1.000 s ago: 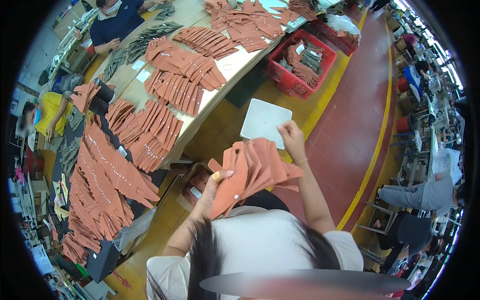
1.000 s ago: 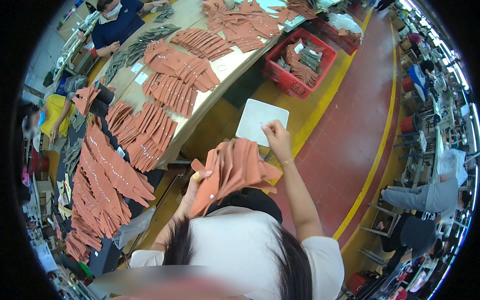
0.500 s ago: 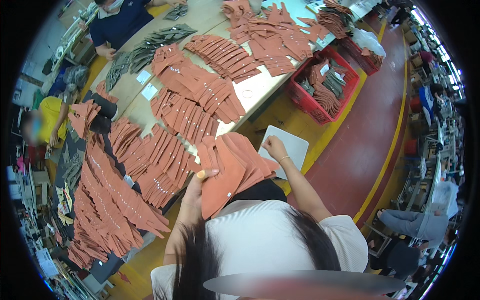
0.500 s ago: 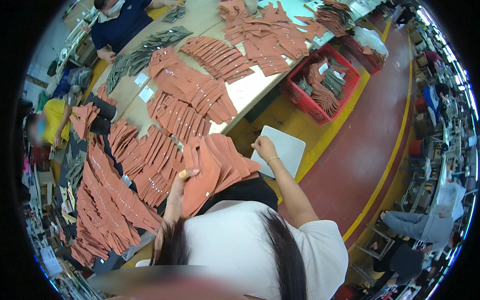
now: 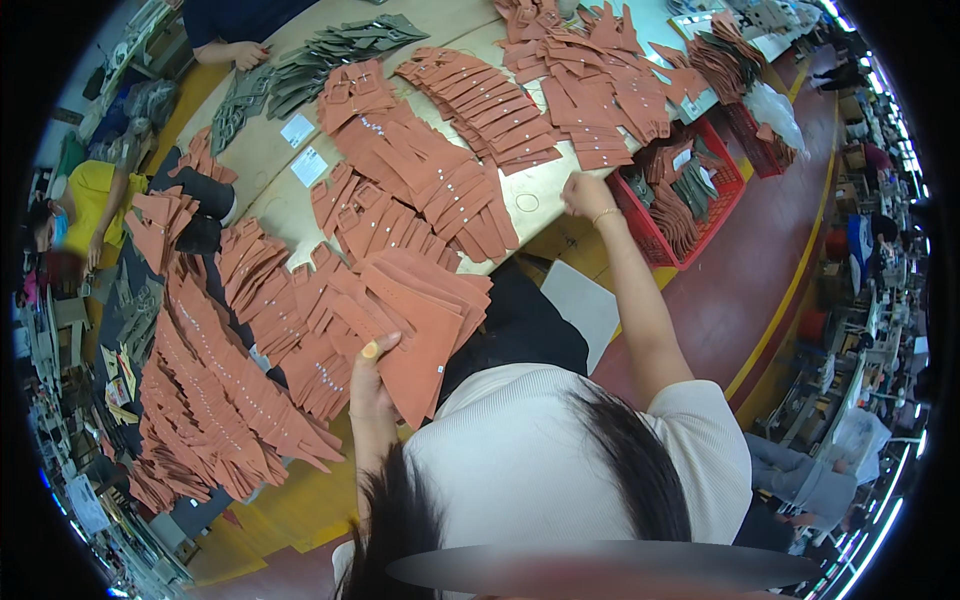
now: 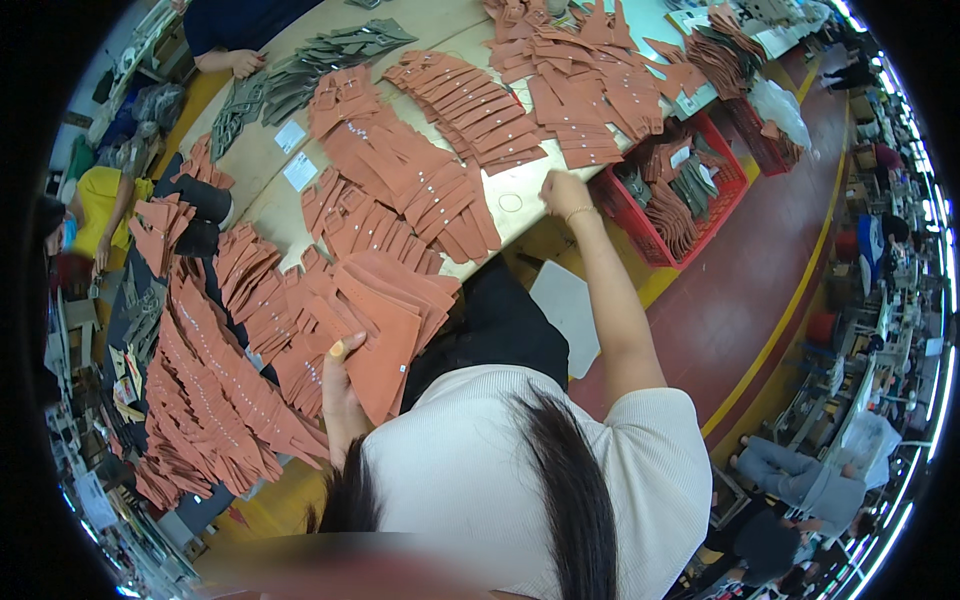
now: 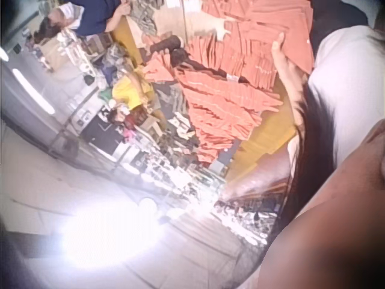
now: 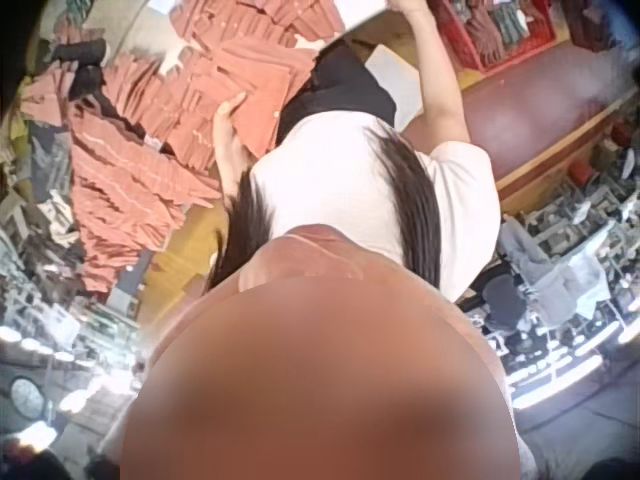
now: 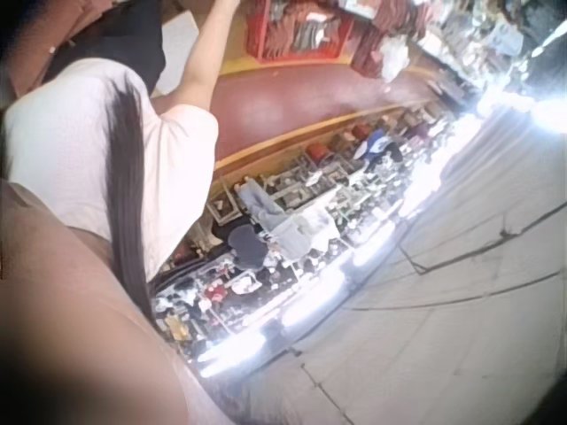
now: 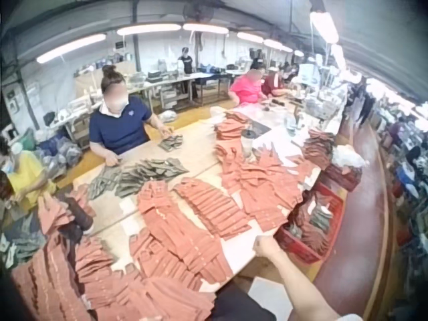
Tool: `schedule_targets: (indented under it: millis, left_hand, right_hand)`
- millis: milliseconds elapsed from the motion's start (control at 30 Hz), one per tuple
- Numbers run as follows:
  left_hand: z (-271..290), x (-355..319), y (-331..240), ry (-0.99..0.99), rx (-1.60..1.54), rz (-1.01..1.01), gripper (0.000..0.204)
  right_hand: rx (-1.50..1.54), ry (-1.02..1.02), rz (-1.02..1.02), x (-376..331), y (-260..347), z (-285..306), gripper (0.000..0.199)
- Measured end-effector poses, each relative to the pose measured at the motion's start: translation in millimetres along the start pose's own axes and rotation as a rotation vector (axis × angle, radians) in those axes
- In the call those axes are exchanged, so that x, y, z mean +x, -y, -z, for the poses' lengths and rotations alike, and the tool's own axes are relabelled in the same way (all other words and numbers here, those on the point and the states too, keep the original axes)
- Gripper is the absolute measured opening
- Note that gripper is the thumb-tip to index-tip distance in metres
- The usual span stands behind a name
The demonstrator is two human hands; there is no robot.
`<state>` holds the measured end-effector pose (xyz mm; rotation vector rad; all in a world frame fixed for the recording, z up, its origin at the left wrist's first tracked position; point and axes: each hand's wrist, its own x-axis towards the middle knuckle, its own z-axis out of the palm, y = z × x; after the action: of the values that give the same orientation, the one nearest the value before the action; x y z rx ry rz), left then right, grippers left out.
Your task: The person sorts and stacks pink fabric pieces on a table, aligning them into neat piles. They repeatedly pick up pieces, adjust their orientation, and place them into growing stacks while occasionally moving other items aside.
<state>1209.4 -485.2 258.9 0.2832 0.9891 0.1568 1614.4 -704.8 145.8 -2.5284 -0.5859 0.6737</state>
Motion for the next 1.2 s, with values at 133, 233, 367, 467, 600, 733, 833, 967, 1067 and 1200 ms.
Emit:
schedule_targets:
  millis: [133,233,367,467,600,733,833,967,1067,1200]
  left_hand:
    - [-15.7,28.6,-12.7,0.027,-0.055,-0.049,0.048]
    - [-44.8,58.9,-16.7,-0.001,-0.096,-0.067,0.049]
    - [-108.4,113.2,-8.0,-0.089,-0.162,-0.153,0.048]
    - [-147.2,158.6,-7.5,-0.119,-0.151,-0.139,0.048]
    - [-145.9,203.0,-2.4,0.008,-0.044,-0.066,0.024]
    - [-108.9,220.2,11.1,0.026,0.074,-0.036,0.033]
    - [-100.5,211.8,22.5,0.053,0.016,-0.034,0.037]
    - [-127.0,185.6,30.0,0.0,-0.033,0.049,0.042]
    - [-147.1,174.6,38.0,-0.027,-0.051,0.118,0.046]
    - [-147.9,173.4,82.8,-0.068,-0.027,-0.107,0.055]
  right_hand:
    - [0.056,-0.161,0.071,85.6,4.8,41.1,0.017]
    - [0.062,-0.241,0.122,150.5,-0.2,56.4,0.022]
    - [-0.4,-0.369,0.408,232.0,4.2,65.7,0.032]
    - [-0.112,-0.193,0.317,259.6,27.3,68.0,0.036]
    - [0.251,0.342,0.353,251.0,70.2,54.8,0.035]
    - [0.787,1.052,0.218,208.7,92.5,5.7,0.064]
    - [1.013,1.282,-0.034,170.5,82.6,-24.4,0.073]
    - [0.869,1.405,0.164,147.1,58.5,-34.7,0.085]
    - [0.665,1.395,0.329,140.0,45.2,-30.8,0.082]
    - [0.729,1.405,0.251,118.9,24.4,-20.9,0.071]
